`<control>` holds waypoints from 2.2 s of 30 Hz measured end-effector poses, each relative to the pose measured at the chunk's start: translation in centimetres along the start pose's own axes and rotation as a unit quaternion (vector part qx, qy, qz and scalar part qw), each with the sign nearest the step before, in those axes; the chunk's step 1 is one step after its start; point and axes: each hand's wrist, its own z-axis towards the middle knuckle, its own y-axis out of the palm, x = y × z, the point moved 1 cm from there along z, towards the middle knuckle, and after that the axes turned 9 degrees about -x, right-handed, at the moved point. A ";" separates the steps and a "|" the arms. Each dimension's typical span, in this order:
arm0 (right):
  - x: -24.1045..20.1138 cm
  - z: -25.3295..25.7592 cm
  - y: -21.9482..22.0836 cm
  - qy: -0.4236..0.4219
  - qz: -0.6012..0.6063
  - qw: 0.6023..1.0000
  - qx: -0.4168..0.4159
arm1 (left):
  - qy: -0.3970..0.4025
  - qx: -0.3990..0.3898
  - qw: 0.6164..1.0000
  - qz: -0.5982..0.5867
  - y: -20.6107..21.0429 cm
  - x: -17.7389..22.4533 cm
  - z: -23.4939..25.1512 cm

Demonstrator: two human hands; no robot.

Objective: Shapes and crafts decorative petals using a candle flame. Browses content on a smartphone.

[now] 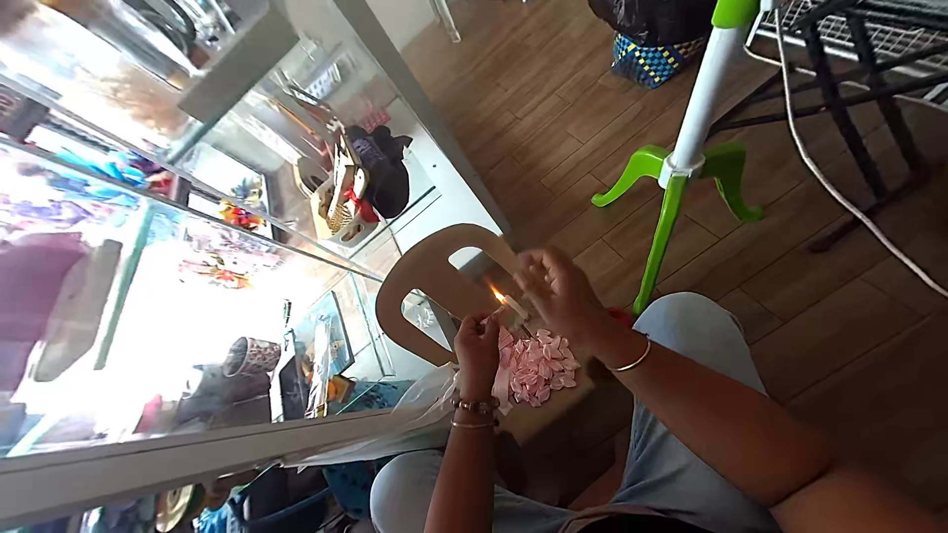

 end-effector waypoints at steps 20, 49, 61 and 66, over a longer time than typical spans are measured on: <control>-0.2 0.3 -1.8 0.023 0.079 0.995 0.063 | -0.112 0.063 0.990 -0.067 2.8 -2.7 3.8; 0.3 0.4 -0.3 0.018 0.063 0.998 -0.021 | -0.142 -0.066 0.937 -0.312 -0.5 2.2 -3.0; -0.5 -0.8 7.2 0.046 0.226 0.952 -0.202 | 0.001 0.020 0.941 -0.337 -3.9 1.0 -6.5; -0.9 -0.7 9.0 0.025 0.125 0.958 -0.257 | 0.049 0.065 0.956 -0.281 -4.6 0.0 -7.2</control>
